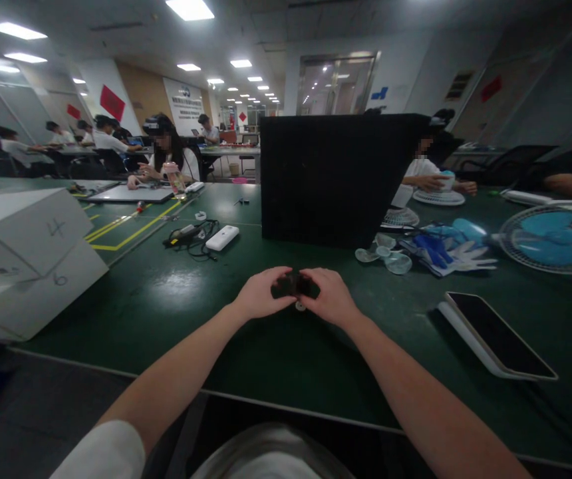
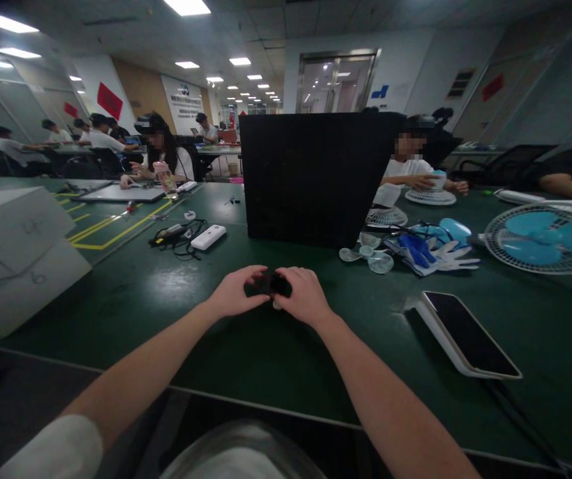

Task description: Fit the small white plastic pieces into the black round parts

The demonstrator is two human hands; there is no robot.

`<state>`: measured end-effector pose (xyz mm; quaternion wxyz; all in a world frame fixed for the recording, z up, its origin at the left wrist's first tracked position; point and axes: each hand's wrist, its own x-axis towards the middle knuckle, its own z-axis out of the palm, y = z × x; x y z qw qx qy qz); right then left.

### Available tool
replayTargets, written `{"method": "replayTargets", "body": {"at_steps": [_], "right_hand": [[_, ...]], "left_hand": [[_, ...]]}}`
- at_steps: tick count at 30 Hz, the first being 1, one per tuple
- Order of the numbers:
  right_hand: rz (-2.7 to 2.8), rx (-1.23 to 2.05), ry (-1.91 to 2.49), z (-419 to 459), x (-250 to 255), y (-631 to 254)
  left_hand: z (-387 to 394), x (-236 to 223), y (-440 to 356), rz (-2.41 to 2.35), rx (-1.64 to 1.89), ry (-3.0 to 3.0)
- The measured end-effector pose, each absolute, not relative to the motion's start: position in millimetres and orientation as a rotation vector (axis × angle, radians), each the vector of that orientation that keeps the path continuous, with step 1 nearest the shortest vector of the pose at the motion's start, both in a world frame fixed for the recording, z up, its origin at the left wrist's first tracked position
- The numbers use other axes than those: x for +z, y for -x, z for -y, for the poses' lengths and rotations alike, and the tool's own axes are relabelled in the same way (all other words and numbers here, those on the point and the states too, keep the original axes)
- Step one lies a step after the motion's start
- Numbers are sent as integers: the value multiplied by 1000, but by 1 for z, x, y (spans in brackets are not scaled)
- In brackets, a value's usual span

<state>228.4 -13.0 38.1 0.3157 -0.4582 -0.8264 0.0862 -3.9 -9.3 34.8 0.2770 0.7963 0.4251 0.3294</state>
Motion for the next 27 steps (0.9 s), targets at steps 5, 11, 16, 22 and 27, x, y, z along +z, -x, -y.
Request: {"method": "replayTargets", "body": {"at_steps": [5, 11, 16, 22, 27], "right_hand": [[2239, 242, 1152, 19, 36, -217], [2195, 201, 1182, 14, 31, -224], [2305, 380, 1284, 6, 25, -234], [2318, 429, 1325, 6, 20, -227], [2316, 415, 1222, 11, 22, -221]], "left_hand": [[11, 34, 16, -1194, 690, -2289], [7, 20, 5, -1350, 867, -2107], [-3, 20, 13, -1544, 869, -2036], [0, 25, 15, -1647, 737, -2212], [8, 29, 11, -1601, 672, -2252]]}}
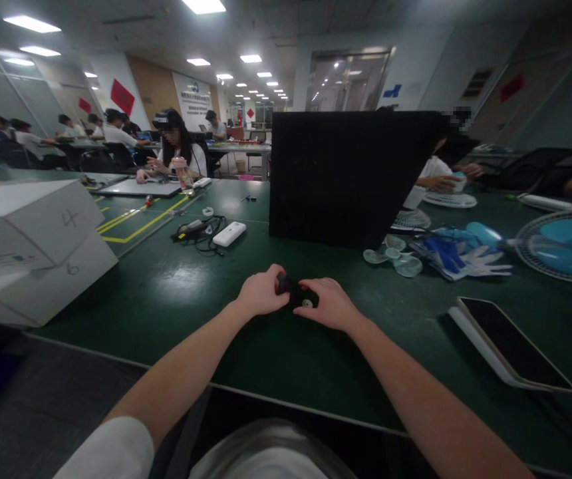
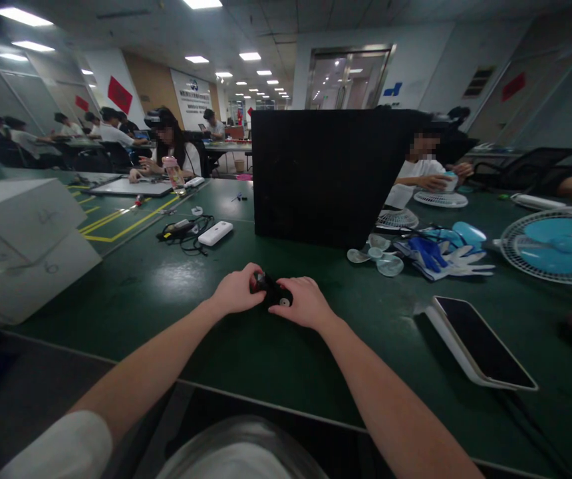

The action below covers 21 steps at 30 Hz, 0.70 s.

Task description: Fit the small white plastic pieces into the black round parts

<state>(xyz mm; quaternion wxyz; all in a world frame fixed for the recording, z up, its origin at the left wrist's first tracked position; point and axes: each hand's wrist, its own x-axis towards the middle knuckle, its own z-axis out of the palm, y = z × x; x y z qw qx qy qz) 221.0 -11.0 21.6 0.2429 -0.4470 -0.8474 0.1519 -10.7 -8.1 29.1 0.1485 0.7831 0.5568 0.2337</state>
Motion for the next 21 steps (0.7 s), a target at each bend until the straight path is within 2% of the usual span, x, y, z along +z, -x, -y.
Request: {"method": "replayTargets", "body": {"at_steps": [10, 16, 21], "right_hand": [[2410, 330, 1217, 11, 26, -231], [2408, 442, 1252, 5, 19, -234], [2265, 285, 1160, 11, 39, -233]], "left_hand": [[3, 30, 14, -1588, 693, -2143], [-2, 27, 18, -1543, 636, -2103], [-1, 19, 15, -1414, 665, -2057]]}}
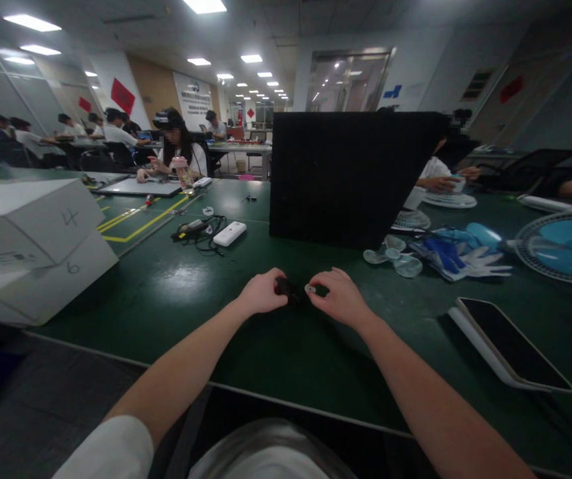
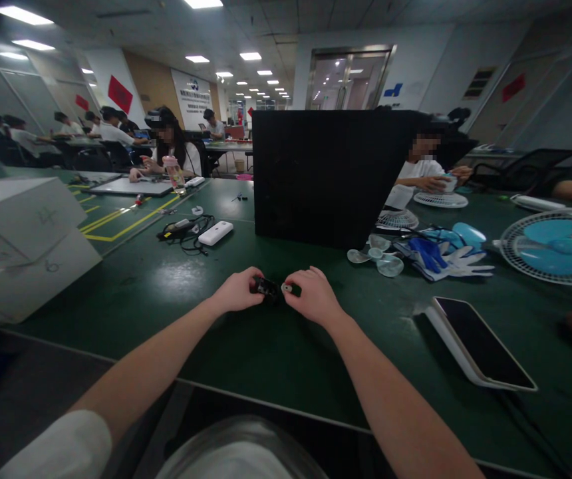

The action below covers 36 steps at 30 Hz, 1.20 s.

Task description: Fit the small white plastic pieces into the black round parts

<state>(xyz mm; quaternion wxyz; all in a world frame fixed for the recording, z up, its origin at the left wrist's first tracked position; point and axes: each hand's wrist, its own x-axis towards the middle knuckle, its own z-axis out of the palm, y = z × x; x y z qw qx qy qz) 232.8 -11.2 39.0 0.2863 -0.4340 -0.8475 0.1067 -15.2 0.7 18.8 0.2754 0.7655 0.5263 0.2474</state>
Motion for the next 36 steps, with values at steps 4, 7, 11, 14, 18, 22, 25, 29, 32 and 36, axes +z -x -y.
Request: {"method": "replayTargets", "body": {"at_steps": [4, 7, 11, 14, 18, 22, 25, 29, 32, 36], "right_hand": [[2240, 278, 991, 17, 43, -226], [2285, 263, 915, 15, 32, -222], [2325, 239, 951, 10, 22, -223], [2337, 266, 980, 10, 24, -227], [2345, 329, 969, 13, 30, -230], [2264, 267, 1004, 15, 32, -230], [2258, 205, 1034, 15, 32, -228], [2358, 184, 1015, 19, 35, -225], [2356, 164, 1009, 22, 36, -223], [2403, 152, 1014, 24, 34, -220]], "left_hand": [[2, 11, 9, -1265, 738, -1996], [3, 8, 5, -1239, 762, -1983], [3, 6, 4, -1204, 741, -1942], [3, 5, 4, -1169, 750, -1908], [1, 2, 3, -1181, 782, -1888], [1, 2, 3, -1178, 791, -1880], [2, 4, 3, -1179, 790, -1884], [2, 5, 4, -1173, 786, -1874], [3, 5, 4, -1163, 793, -1873], [3, 5, 3, -1161, 818, -1877]]}}
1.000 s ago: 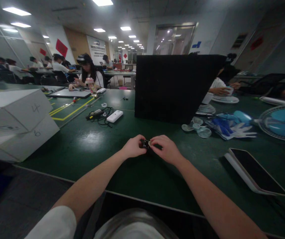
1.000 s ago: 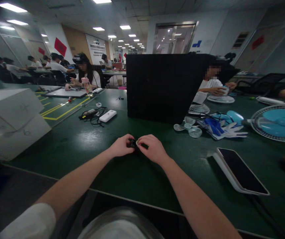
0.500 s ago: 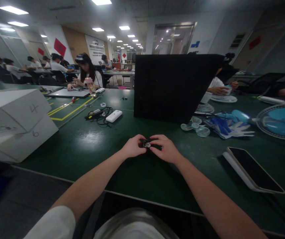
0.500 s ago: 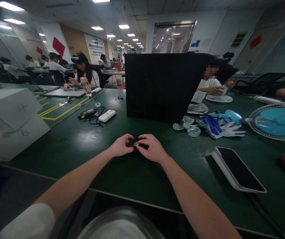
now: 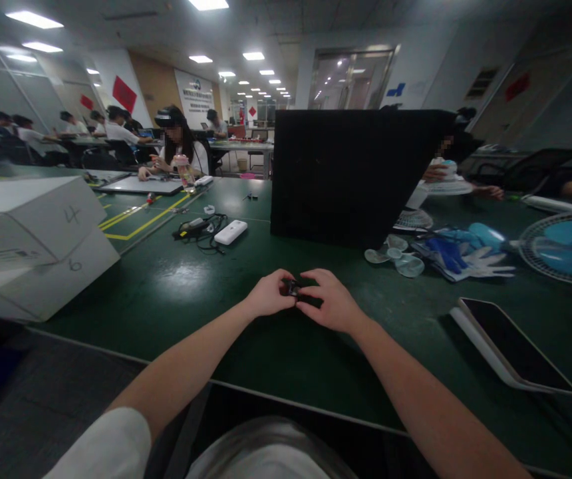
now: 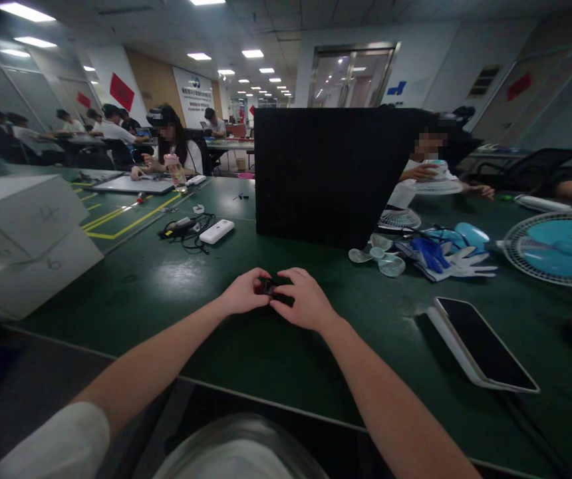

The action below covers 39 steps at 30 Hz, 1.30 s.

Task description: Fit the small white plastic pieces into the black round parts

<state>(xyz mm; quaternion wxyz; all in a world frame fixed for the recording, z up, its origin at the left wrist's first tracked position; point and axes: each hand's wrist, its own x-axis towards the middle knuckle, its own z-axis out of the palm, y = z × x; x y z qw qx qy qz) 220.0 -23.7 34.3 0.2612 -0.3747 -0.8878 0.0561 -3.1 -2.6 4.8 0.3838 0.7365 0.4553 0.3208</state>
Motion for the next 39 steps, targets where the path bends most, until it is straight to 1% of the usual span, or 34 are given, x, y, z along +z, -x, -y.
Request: {"method": "replayTargets", "body": {"at_steps": [3, 6, 8, 10, 12, 14, 17, 20, 24, 28, 36, 39], "right_hand": [[2412, 190, 997, 22, 36, -222], [2266, 212, 1047, 13, 45, -237], [2103, 197, 1174, 4, 54, -254], [2028, 170, 1394, -5, 60, -272], [2086, 177, 1603, -12, 61, -287], [2246, 312, 1660, -15, 58, -293], [2424, 494, 1568, -15, 47, -292], [2457, 456, 1535, -16, 36, -286], [2262, 451, 1642, -17, 32, -279], [2015, 496, 1571, -16, 33, -268], [2032, 810, 1494, -13, 26, -259], [2067, 854, 1485, -13, 22, -260]], "left_hand": [[1, 4, 3, -1176, 833, -1853], [-2, 4, 4, -1203, 836, -1782], [-4, 6, 6, -1222, 838, -1746], [-4, 7, 7, -1248, 832, -1744], [-3, 8, 8, -1283, 818, -1761], [-2, 9, 7, -1323, 806, -1777], [0, 10, 6, -1349, 805, -1795], [1, 11, 7, -1335, 826, -1803], [3, 12, 8, -1309, 815, -1813], [4, 13, 6, -1342, 805, -1862], [4, 12, 5, -1353, 806, -1877], [4, 12, 5, -1360, 798, -1872]]}}
